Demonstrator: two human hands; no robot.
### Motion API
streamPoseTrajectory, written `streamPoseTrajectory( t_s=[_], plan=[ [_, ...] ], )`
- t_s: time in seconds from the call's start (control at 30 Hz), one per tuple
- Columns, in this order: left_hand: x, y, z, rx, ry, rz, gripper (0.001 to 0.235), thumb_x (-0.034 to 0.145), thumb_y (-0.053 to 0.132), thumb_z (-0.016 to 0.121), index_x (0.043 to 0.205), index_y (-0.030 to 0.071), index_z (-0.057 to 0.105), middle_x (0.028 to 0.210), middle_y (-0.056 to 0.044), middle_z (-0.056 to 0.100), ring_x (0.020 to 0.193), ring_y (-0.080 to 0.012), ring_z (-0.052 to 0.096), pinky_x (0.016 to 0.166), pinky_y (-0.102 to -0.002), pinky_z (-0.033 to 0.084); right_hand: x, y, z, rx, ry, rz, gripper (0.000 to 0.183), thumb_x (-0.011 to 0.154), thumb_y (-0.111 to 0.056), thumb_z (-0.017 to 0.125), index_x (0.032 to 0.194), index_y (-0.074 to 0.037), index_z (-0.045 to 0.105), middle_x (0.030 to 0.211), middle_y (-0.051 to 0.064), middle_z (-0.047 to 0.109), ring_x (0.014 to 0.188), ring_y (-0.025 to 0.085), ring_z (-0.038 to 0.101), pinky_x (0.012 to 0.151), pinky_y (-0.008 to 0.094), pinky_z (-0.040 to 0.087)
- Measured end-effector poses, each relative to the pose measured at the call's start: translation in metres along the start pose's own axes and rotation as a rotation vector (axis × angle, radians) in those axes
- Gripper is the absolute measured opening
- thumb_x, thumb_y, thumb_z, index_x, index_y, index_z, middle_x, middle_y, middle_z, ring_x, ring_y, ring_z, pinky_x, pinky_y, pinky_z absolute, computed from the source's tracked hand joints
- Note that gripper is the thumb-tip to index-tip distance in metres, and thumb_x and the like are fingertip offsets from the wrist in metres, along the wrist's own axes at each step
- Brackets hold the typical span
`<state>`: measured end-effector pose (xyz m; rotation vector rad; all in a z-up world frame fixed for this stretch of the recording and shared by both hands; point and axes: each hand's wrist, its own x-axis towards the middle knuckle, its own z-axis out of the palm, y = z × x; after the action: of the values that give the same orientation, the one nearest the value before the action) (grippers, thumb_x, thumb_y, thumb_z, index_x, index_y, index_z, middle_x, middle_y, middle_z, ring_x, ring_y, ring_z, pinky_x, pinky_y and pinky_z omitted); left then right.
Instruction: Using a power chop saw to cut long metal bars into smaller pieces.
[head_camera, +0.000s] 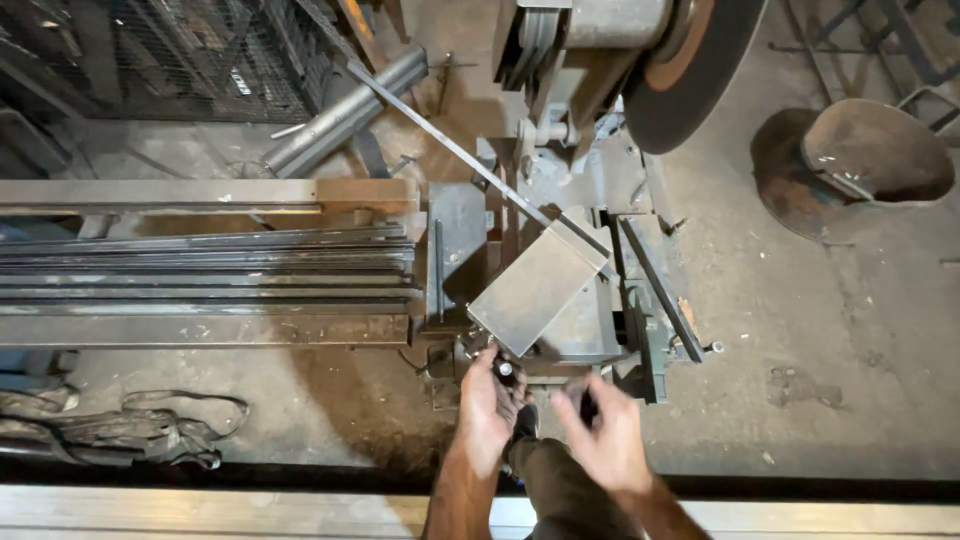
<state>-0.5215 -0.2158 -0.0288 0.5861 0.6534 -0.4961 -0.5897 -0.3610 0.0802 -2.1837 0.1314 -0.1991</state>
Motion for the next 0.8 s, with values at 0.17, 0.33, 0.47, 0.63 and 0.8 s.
streamPoseTrajectory(
  t_s=[0.17, 0.33, 0.47, 0.63, 0.8],
  plan=[
    [-0.035, -0.001, 0.01, 0.151, -0.035, 0.007, 0.059, 0.101, 0.06, 0.046, 0.078, 0.007, 0.061, 0.057, -0.007, 0.061, 0.042, -0.0206, 0.054, 0.046, -0.038, 0.052, 0.133, -0.039, 0.035, -0.314, 0.138, -0.292, 0.034, 0.095, -0.033, 0.072, 0.105, -0.002, 0.063, 0.099, 0.02, 0.066, 0.092, 0.041, 0.064, 0.078, 0.048, 0.054],
    [-0.058, -0.01, 0.023, 0.182, 0.091, 0.053, 0.053, 0.098, 0.054, 0.052, 0.088, 0.005, 0.07, 0.059, -0.011, 0.066, 0.045, -0.0238, 0.06, 0.043, -0.039, 0.046, 0.295, 0.009, 0.117, -0.587, 0.065, -0.299, 0.051, 0.086, -0.035, 0.076, 0.121, -0.001, 0.06, 0.114, 0.023, 0.065, 0.106, 0.042, 0.062, 0.087, 0.051, 0.054],
    [-0.011, -0.051, -0.044, 0.272, 0.016, 0.181, 0.055, 0.098, 0.053, 0.06, 0.086, 0.001, 0.075, 0.059, -0.015, 0.067, 0.047, -0.0237, 0.06, 0.044, -0.034, 0.044, 0.374, 0.071, 0.157, -0.636, -0.243, 0.091, 0.044, 0.092, -0.043, 0.071, 0.118, -0.006, 0.07, 0.115, 0.022, 0.072, 0.11, 0.041, 0.068, 0.095, 0.051, 0.055],
    [0.115, -0.152, -0.216, 1.2, 0.488, 1.648, 0.036, 0.111, 0.034, 0.056, 0.109, 0.007, 0.079, 0.098, -0.01, 0.079, 0.09, -0.0218, 0.077, 0.078, -0.033, 0.062, 0.404, 0.097, 0.18, -0.667, -0.161, -0.045, 0.038, 0.097, -0.041, 0.065, 0.105, -0.004, 0.073, 0.104, 0.025, 0.074, 0.101, 0.045, 0.07, 0.089, 0.055, 0.056],
    [0.103, -0.164, -0.242, 1.231, 0.643, 1.563, 0.025, 0.103, 0.027, 0.062, 0.107, 0.008, 0.077, 0.098, -0.012, 0.076, 0.09, -0.0251, 0.076, 0.079, -0.033, 0.063, 0.406, 0.005, 0.158, -0.649, -0.134, -0.15, 0.037, 0.102, -0.04, 0.061, 0.104, -0.005, 0.073, 0.101, 0.026, 0.073, 0.097, 0.047, 0.07, 0.086, 0.056, 0.056]
  ],
)
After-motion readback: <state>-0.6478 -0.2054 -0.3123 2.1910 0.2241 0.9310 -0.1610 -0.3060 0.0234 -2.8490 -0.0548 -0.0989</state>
